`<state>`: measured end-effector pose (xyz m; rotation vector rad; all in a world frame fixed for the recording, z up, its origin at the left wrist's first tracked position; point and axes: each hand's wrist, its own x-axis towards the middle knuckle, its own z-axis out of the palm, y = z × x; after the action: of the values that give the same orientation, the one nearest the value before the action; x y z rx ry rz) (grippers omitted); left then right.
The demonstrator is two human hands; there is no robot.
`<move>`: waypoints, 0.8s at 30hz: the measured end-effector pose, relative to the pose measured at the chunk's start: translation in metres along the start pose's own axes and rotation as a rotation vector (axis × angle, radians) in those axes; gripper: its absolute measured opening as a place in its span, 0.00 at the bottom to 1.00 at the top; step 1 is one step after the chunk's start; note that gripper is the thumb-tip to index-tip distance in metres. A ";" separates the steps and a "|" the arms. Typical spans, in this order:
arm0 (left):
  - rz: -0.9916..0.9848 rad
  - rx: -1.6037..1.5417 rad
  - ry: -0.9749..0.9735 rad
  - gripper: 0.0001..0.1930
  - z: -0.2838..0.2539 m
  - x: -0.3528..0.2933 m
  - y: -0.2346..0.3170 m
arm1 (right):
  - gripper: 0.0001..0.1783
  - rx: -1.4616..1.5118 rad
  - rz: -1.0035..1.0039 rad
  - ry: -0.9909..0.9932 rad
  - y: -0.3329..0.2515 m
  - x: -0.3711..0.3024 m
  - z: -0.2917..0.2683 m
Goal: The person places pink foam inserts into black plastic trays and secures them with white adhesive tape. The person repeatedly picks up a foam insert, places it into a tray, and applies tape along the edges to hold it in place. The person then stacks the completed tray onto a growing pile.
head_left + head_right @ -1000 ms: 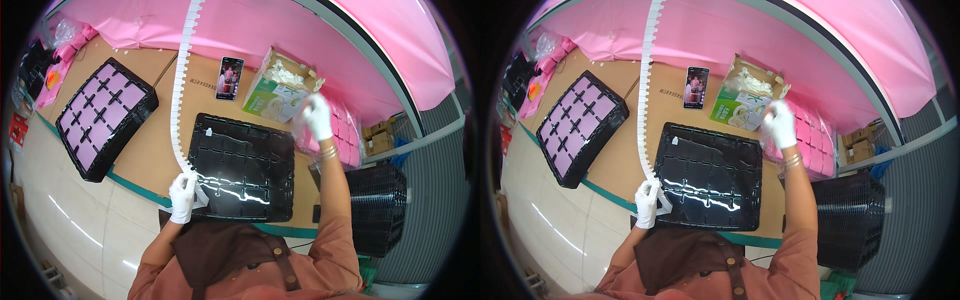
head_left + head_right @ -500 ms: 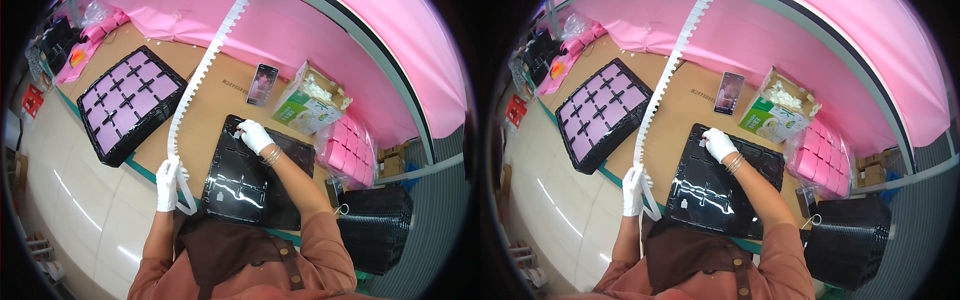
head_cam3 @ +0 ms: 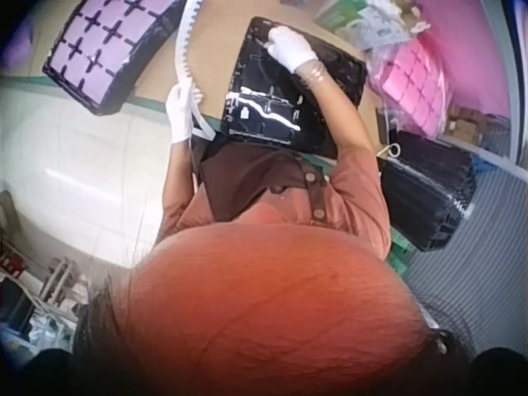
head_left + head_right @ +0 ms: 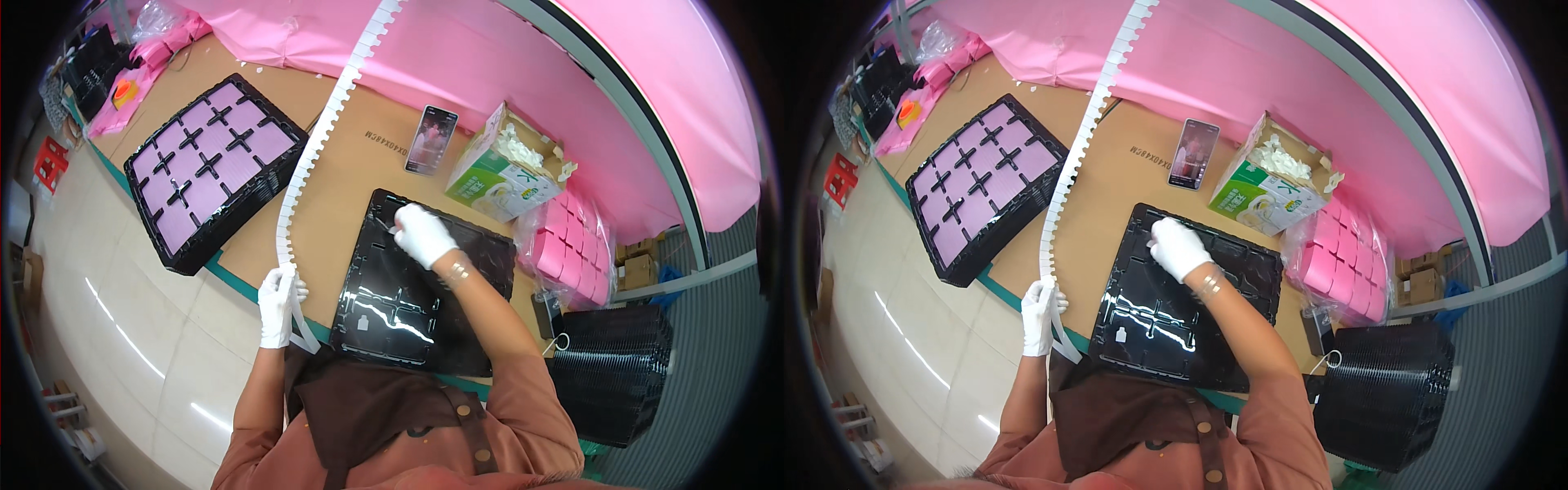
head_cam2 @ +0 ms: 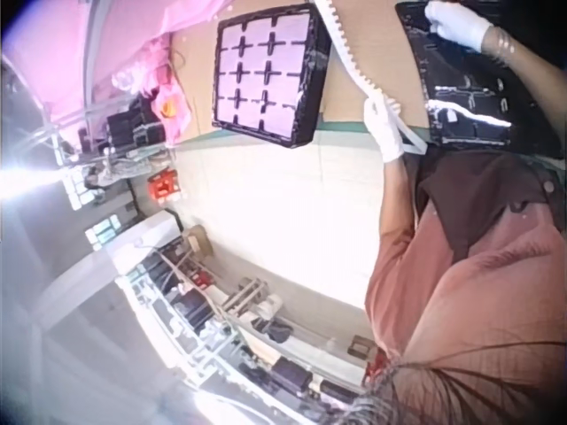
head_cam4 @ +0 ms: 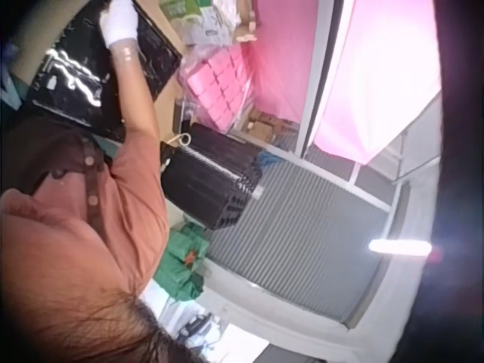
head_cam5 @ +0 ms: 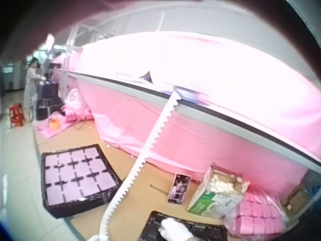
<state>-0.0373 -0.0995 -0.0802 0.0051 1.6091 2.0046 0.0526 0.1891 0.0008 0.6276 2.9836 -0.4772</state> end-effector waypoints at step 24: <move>0.030 0.065 0.032 0.11 0.004 -0.001 -0.006 | 0.08 -0.014 -0.293 -0.117 -0.077 -0.114 0.059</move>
<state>-0.0330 -0.0957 -0.0843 0.0217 1.7030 1.9841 0.1255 0.0604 -0.0198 0.1532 2.9729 -0.4893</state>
